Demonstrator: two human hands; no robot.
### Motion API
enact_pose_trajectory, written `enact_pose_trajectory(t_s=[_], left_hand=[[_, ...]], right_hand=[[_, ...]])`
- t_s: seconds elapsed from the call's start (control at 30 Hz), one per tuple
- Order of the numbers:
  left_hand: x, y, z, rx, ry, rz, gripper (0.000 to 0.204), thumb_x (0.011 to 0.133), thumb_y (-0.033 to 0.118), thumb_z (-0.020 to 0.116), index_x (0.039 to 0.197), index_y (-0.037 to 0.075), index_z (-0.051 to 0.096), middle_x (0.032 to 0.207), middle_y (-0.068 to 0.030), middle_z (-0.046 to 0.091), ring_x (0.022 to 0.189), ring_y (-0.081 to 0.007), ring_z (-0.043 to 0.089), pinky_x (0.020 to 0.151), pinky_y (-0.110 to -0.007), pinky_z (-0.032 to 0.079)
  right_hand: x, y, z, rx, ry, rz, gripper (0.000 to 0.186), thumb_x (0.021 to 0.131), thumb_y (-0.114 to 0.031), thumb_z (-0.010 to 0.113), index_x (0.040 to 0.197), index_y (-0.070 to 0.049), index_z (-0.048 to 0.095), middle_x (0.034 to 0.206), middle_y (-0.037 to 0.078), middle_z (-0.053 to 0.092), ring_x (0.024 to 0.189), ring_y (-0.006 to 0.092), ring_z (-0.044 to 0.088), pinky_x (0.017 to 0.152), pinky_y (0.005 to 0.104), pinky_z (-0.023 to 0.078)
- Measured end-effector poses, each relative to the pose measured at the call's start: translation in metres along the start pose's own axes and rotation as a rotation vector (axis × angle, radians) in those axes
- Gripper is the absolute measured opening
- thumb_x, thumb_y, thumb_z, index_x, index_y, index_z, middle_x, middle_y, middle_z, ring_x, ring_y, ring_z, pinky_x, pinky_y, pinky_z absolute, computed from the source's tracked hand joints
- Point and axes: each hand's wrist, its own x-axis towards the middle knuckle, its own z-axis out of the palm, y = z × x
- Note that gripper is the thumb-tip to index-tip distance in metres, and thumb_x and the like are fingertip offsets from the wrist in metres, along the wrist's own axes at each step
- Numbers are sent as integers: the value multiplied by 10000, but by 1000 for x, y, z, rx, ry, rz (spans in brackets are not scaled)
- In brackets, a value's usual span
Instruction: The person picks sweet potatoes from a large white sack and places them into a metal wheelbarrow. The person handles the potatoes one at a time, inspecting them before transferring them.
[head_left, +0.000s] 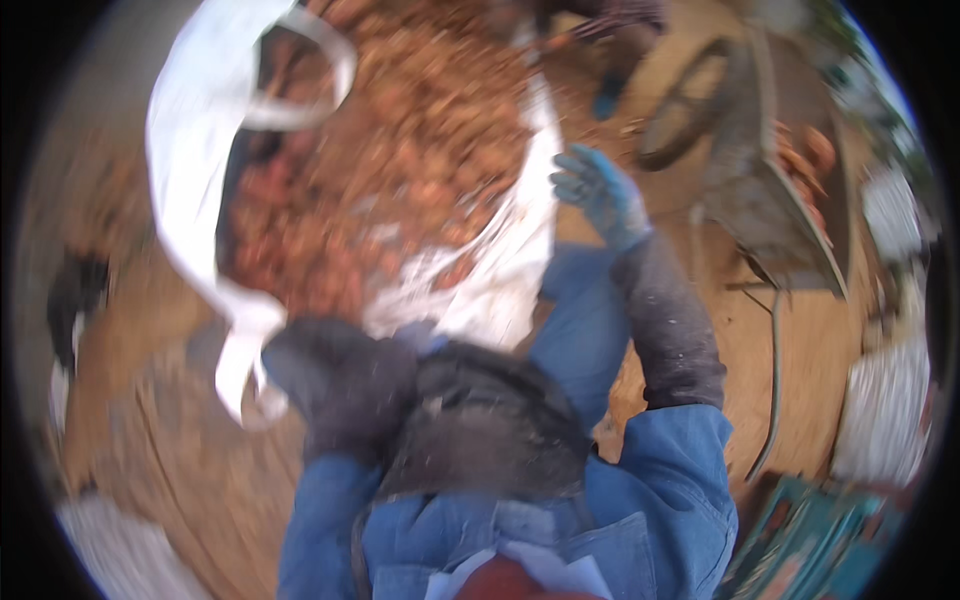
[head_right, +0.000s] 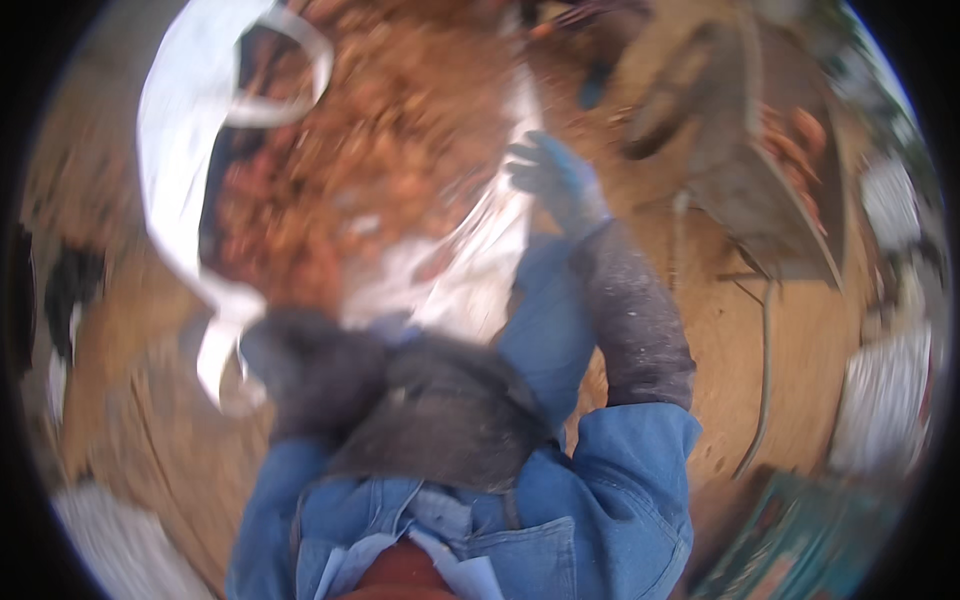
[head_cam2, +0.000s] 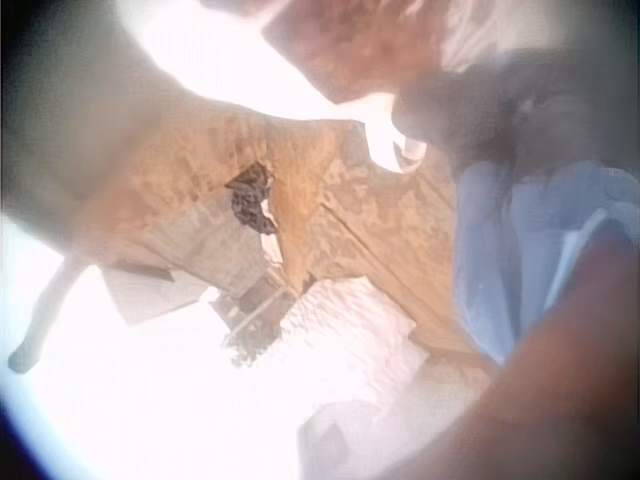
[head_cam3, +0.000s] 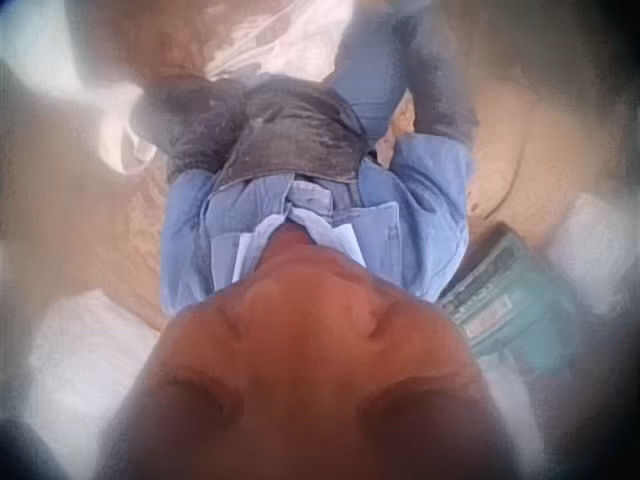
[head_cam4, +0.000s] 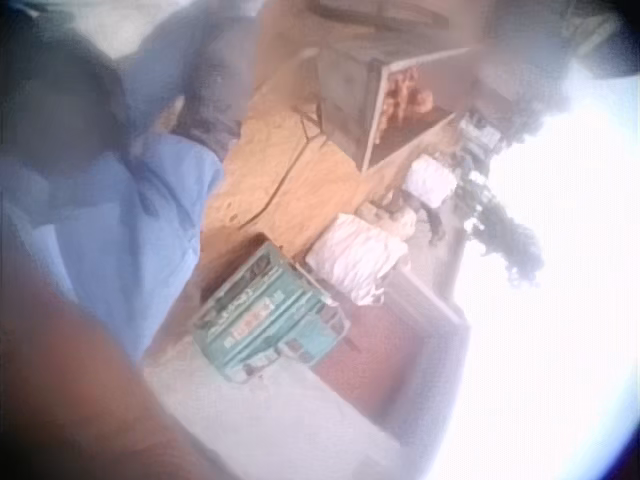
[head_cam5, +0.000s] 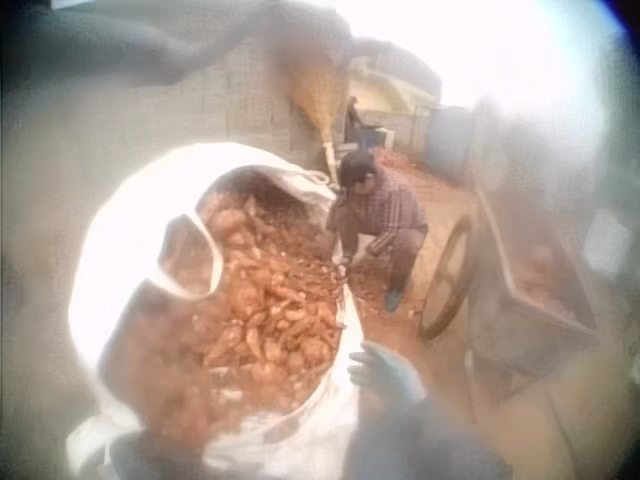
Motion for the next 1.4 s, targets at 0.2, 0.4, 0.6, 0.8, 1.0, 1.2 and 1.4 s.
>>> enact_pose_trajectory(t_s=[0.2, 0.4, 0.6, 0.8, 1.0, 1.2, 1.4], left_hand=[[-11, 12, 3, -4, -249, -174, 616, 835, 554, 625, 1275, 125, 668, 1214, -213, 697, 1138, -383, 670, 957, -476, 524], [-14, 15, 1, -193, -232, -270, 659, 836, 576, 618, 1300, 110, 674, 1224, -194, 702, 1148, -371, 661, 1014, -452, 496], [54, -23, 19, -354, -118, -405, 638, 851, 547, 626, 1287, 85, 682, 1230, -196, 701, 1161, -358, 656, 1029, -439, 488], [167, -34, 57, -463, 3, -285, 635, 871, 453, 619, 1375, 68, 592, 1327, -222, 637, 1230, -365, 616, 1050, -456, 478], [218, -29, 81, -217, 2, -442, 543, 888, 413, 624, 1316, 81, 580, 1394, -196, 554, 1277, -390, 553, 1052, -522, 465], [219, -50, 94, -272, -353, -480, 649, 916, 462, 617, 1392, 32, 519, 1365, -189, 588, 1221, -317, 595, 1004, -456, 497], [175, -42, 122, -498, 40, -590, 629, 891, 524, 686, 1291, 42, 631, 1040, -137, 716, 907, -208, 691, 719, -377, 558]], right_hand=[[36, 120, 29, -166, 494, 447, 570, 1023, -345, 586, 1427, 41, 468, 1342, 236, 604, 1158, 338, 643, 1028, 443, 509], [51, 138, 60, -217, 126, 410, 516, 1045, -318, 563, 1418, 36, 514, 1327, 200, 629, 1142, 294, 651, 993, 398, 517], [35, 128, 70, -298, 216, 403, 522, 1052, -329, 552, 1417, 43, 524, 1291, 196, 650, 1113, 278, 663, 975, 384, 525], [35, 138, 58, -443, 399, 527, 534, 1060, -332, 541, 1427, 54, 516, 1296, 192, 652, 1108, 261, 666, 972, 368, 521], [38, 148, 53, -454, 238, 608, 566, 1070, -323, 521, 1463, 78, 447, 1338, 222, 612, 1141, 274, 645, 998, 373, 501], [43, 156, 55, -536, 229, 703, 577, 1064, -340, 531, 1458, 75, 455, 1342, 217, 610, 1153, 277, 642, 1000, 383, 502], [45, 153, 62, -614, 184, 682, 513, 1074, -292, 511, 1454, 50, 479, 1336, 191, 623, 1147, 261, 649, 1010, 367, 504]])
